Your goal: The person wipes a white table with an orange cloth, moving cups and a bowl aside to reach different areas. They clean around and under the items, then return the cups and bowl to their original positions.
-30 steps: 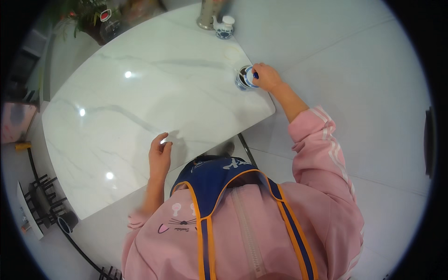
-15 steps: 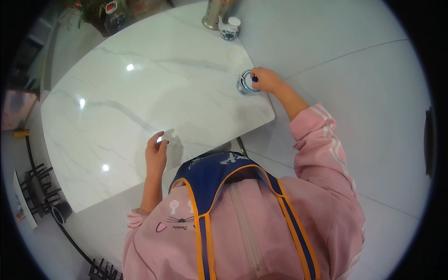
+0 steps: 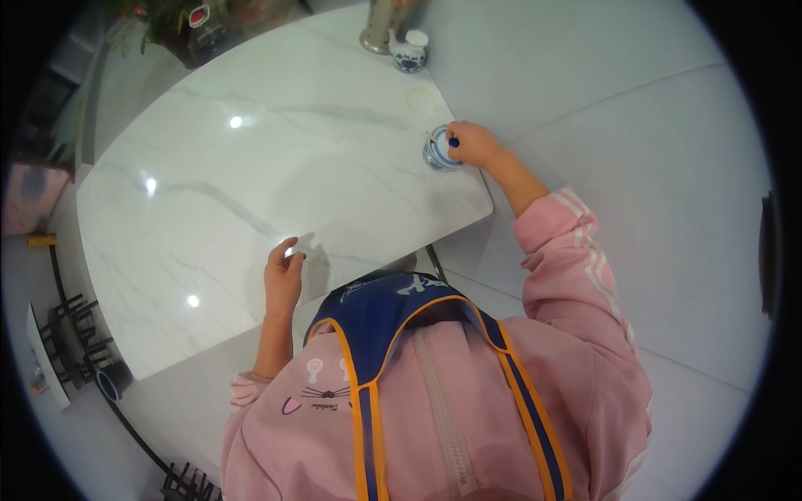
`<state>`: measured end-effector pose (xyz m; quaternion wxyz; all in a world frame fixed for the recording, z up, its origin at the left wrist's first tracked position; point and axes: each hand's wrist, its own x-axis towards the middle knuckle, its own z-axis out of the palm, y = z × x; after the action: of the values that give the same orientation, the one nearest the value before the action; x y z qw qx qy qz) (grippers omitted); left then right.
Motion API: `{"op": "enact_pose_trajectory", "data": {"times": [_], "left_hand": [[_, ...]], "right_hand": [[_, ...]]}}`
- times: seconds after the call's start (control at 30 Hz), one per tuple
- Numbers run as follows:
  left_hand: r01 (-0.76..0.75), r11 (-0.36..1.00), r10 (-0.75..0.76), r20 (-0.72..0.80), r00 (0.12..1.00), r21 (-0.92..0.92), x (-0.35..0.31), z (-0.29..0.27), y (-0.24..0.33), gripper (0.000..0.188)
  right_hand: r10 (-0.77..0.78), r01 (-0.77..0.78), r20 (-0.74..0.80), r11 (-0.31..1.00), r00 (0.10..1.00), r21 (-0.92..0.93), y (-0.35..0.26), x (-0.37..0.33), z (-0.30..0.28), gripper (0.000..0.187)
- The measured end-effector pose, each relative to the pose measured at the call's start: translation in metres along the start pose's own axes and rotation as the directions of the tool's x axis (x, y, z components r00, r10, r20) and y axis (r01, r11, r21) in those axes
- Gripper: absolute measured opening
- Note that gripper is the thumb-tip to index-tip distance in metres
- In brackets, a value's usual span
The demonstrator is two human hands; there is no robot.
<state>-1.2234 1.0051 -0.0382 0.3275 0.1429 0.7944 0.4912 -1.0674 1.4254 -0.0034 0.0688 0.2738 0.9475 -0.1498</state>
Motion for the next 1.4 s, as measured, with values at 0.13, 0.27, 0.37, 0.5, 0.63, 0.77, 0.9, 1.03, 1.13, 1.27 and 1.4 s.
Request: {"op": "enact_pose_trajectory", "data": {"times": [0.13, 0.27, 0.37, 0.5, 0.63, 0.77, 0.9, 1.03, 1.13, 1.27, 1.4], "left_hand": [[-0.014, 1.000, 0.014, 0.012, 1.000, 0.015, 0.000, -0.002, -0.003, 0.033], [-0.012, 0.999, 0.011, 0.022, 1.000, 0.035, 0.000, -0.003, -0.007, 0.036], [-0.031, 0.999, 0.030, 0.029, 0.999, 0.025, 0.002, -0.003, -0.012, 0.036], [-0.031, 0.998, 0.027, 0.065, 0.998, 0.058, 0.009, -0.002, -0.020, 0.033], [-0.058, 0.998, 0.055, 0.075, 0.996, 0.039, 0.017, 0.008, -0.030, 0.034], [-0.023, 1.000, 0.023, 0.081, 0.996, -0.004, 0.027, 0.022, -0.038, 0.034], [-0.075, 0.996, 0.071, 0.083, 0.994, 0.039, 0.033, 0.035, -0.046, 0.035], [-0.070, 0.998, 0.071, 0.102, 0.992, -0.009, 0.031, 0.041, -0.052, 0.034], [-0.061, 0.998, 0.063, 0.124, 0.990, -0.015, 0.032, 0.052, -0.055, 0.034], [-0.067, 0.998, 0.066, 0.156, 0.986, -0.002, 0.030, 0.058, -0.056, 0.034], [-0.056, 0.998, 0.050, 0.178, 0.983, 0.028, 0.027, 0.056, -0.057, 0.033]], "right_hand": [[0.008, -0.008, 0.009, 1.000, 1.000, -0.016, 0.000, 0.000, 0.003, 0.023], [0.019, -0.019, -0.004, 1.000, 1.000, -0.017, 0.001, 0.000, 0.007, 0.024], [0.017, -0.018, -0.010, 0.999, 1.000, -0.029, 0.000, 0.001, 0.010, 0.024], [0.060, -0.059, 0.014, 0.998, 0.998, -0.039, -0.001, 0.000, 0.012, 0.025], [0.099, -0.098, 0.022, 0.995, 0.995, -0.027, 0.000, 0.001, 0.017, 0.027], [0.158, -0.154, 0.061, 0.986, 0.986, -0.060, 0.005, 0.007, 0.023, 0.030], [0.167, -0.158, -0.119, 0.984, 0.979, 0.083, 0.015, -0.006, 0.030, 0.039], [0.393, -0.274, -0.256, 0.875, 0.883, 0.399, 0.015, -0.053, 0.054, 0.031], [0.452, -0.387, -0.037, 0.801, 0.891, 0.457, 0.008, -0.086, 0.099, 0.032], [0.527, -0.514, 0.102, 0.739, 0.844, 0.435, -0.003, -0.094, 0.138, 0.044], [0.596, -0.569, 0.045, 0.738, 0.802, 0.362, -0.011, -0.069, 0.149, 0.052]]}}
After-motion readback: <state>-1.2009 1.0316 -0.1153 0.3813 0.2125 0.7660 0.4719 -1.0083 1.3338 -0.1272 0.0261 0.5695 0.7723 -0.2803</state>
